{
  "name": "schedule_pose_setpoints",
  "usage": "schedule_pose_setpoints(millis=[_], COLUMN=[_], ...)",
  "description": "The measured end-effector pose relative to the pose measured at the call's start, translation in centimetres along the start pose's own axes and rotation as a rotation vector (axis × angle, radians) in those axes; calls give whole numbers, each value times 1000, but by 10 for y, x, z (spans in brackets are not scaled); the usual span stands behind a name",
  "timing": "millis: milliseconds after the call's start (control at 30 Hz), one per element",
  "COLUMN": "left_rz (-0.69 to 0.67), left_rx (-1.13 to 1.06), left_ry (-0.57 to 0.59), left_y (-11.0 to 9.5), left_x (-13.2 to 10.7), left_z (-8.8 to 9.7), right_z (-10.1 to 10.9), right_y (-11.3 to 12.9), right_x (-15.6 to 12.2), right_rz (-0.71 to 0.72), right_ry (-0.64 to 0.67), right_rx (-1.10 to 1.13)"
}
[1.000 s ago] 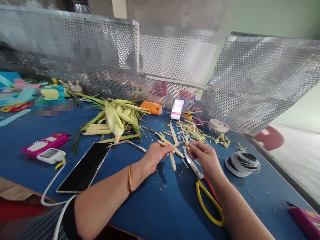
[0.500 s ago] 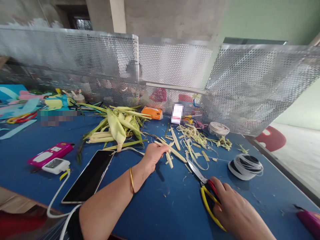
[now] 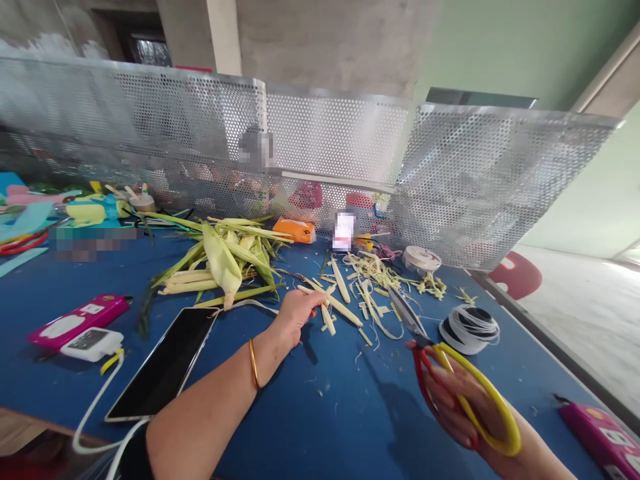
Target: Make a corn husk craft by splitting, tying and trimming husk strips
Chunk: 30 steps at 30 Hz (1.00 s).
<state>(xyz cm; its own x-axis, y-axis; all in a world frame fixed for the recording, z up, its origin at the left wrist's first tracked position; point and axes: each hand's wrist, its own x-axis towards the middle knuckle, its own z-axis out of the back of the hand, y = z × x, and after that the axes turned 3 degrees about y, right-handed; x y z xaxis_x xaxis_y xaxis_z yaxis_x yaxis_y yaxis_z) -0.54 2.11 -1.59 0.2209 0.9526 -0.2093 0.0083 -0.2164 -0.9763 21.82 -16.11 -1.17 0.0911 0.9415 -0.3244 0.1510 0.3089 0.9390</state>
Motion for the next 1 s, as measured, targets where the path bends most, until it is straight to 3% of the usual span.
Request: schedule_pose_setpoints(millis=[100, 300, 500, 733, 1000], left_rz=[6, -4, -23, -21, -31], left_rx=[-16, -57, -40, 13, -1], left_ry=[0, -11, -28, 5, 39], left_y=[0, -2, -4, -3, -4], left_x=[4, 11, 12, 7, -2], left_z=[4, 14, 15, 10, 0], right_z=[-24, -56, -55, -55, -58], right_y=[14, 21, 8, 4, 5], right_x=[22, 57, 48, 57, 56], right_rz=[74, 76, 33, -43, -14], right_ry=[116, 349, 373, 410, 351], right_rx=[118, 45, -38, -41, -108])
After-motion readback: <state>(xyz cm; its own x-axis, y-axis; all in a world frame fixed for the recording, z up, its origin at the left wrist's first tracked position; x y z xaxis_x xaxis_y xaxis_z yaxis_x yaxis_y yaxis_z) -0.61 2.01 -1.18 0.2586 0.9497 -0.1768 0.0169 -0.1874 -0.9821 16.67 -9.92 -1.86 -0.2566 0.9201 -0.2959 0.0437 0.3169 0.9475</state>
